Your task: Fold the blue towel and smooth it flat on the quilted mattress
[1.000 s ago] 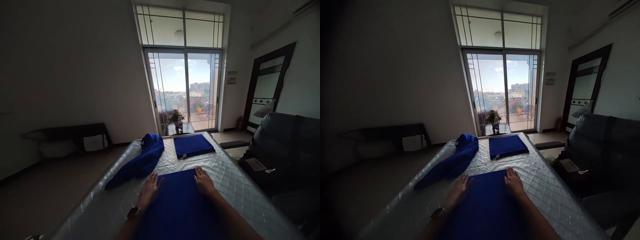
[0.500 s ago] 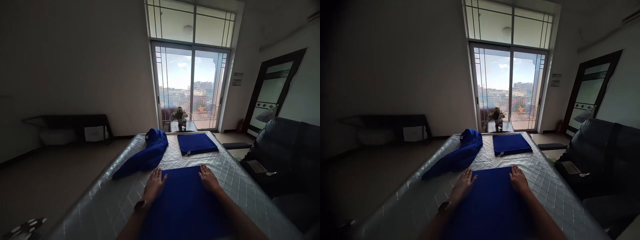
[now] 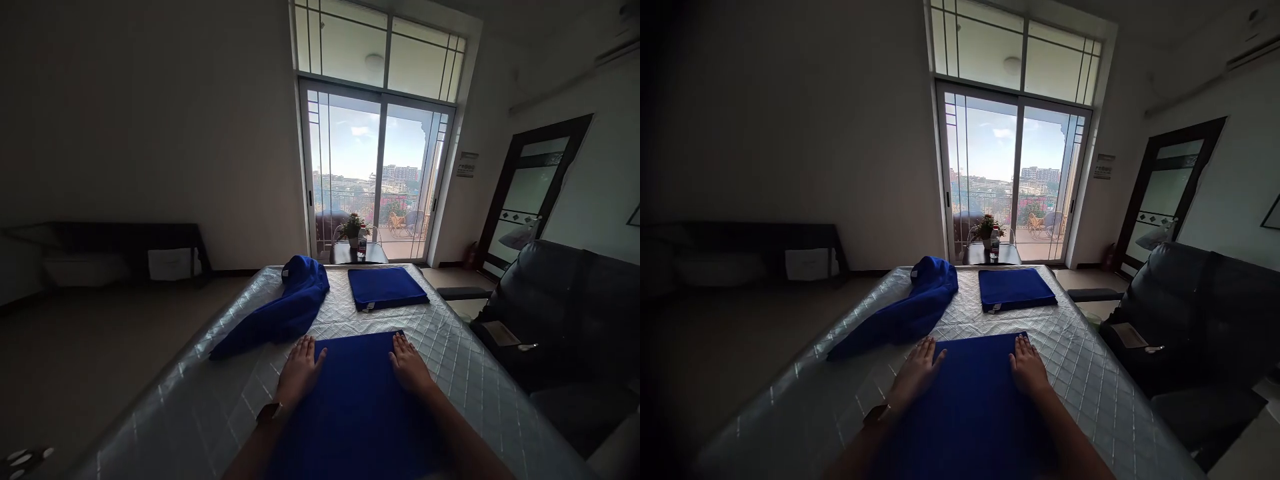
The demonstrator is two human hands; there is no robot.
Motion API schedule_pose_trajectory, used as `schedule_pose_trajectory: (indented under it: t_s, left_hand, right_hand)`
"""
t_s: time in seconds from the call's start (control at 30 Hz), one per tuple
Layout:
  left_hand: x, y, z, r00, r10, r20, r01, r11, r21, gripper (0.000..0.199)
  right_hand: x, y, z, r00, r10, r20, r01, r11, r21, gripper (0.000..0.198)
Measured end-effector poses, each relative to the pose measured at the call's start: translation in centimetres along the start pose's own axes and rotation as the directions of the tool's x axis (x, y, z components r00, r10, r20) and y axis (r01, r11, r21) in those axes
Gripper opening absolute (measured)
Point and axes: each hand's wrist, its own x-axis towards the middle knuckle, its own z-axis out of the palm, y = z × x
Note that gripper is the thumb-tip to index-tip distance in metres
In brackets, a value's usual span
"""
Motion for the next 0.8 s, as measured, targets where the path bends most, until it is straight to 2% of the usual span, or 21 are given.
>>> schedule_pose_trajectory:
  t_s: [0.17, 0.27, 0.37, 0.5, 0.57, 0.63, 0.7, 0.8]
  left_hand:
    - [0.0, 0.0, -1.0, 0.999, -0.027, 0.041, 0.026, 1.000, 0.009, 0.080]
    - [-0.3, 1.4, -1.9, 1.000, -0.002, 0.024, 0.001, 1.000, 0.017, 0.079]
    - [-1.1, 5.6, -2.2, 0.992, 0.121, 0.028, -0.120, 0.993, -0.022, 0.069]
    - [-1.6, 14.0, -1.6, 0.937, 0.338, 0.092, -0.322, 0.934, -0.156, 0.065]
    - [-1.2, 17.5, -1.4, 0.915, 0.390, 0.105, -0.361, 0.906, -0.219, 0.065]
    - [-0.6, 19.6, -1.3, 0.914, 0.384, 0.129, -0.343, 0.903, -0.257, 0.067]
    - [0.0, 20.1, -1.1, 0.924, 0.350, 0.157, -0.302, 0.916, -0.262, 0.070]
    - [0.4, 18.1, -0.6, 0.943, 0.281, 0.177, -0.242, 0.947, -0.211, 0.074]
  right_hand:
    - [0.1, 0.2, -0.1, 1.000, -0.012, -0.013, 0.012, 1.000, 0.022, 0.069]
    - [0.0, 0.1, -0.1, 1.000, 0.002, -0.022, -0.002, 0.999, 0.040, 0.068]
    - [0.1, 0.2, 0.1, 1.000, 0.005, -0.023, -0.004, 0.999, 0.052, 0.067]
    - [0.1, 0.7, 0.5, 0.999, -0.009, -0.036, 0.010, 0.999, 0.051, 0.066]
    - [0.1, 1.0, 0.8, 0.998, -0.036, -0.053, 0.038, 0.999, 0.030, 0.065]
    - [0.1, 1.3, 1.0, 0.996, -0.056, -0.068, 0.057, 0.998, 0.011, 0.065]
    - [0.1, 1.4, 1.1, 0.996, -0.056, -0.070, 0.057, 0.998, 0.013, 0.065]
    - [0.2, 1.2, 0.9, 0.998, -0.035, -0.061, 0.037, 0.998, 0.041, 0.065]
